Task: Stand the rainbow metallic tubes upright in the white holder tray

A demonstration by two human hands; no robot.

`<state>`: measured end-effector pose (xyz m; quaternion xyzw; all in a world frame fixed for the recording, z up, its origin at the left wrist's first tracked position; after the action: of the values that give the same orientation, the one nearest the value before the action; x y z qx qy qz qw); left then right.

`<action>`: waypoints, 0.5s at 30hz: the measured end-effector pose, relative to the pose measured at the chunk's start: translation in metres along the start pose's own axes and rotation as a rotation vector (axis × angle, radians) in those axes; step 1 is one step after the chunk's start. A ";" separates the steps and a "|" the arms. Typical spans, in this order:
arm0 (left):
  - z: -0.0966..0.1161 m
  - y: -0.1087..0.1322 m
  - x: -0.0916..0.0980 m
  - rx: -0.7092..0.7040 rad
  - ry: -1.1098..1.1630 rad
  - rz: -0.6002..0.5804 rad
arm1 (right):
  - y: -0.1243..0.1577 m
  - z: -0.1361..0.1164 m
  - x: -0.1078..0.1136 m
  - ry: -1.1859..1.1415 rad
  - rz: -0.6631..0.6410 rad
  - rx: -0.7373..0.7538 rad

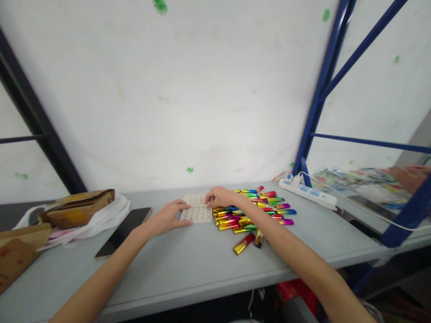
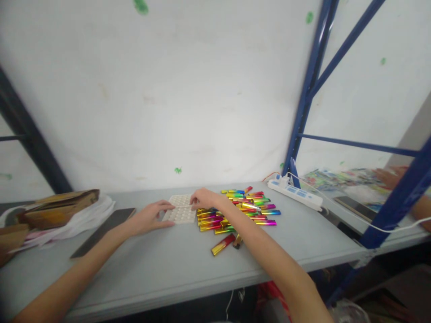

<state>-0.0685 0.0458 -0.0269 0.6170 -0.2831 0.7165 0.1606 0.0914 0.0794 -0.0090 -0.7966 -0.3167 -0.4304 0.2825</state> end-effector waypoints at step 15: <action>-0.005 0.007 0.005 0.029 0.051 -0.051 | -0.002 0.000 -0.011 0.059 -0.054 -0.231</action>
<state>-0.0774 0.0432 -0.0241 0.6080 -0.2528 0.7315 0.1769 0.0853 0.0779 -0.0179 -0.8022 -0.2777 -0.4947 0.1862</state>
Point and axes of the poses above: each hand's wrist, its own y-axis away from the middle knuckle, its own x-axis out of the back of the hand, z = x × y, the point moved 9 cm from there along -y, towards the middle knuckle, and after that the axes turned 10 degrees about -y, right-handed, at the moved point
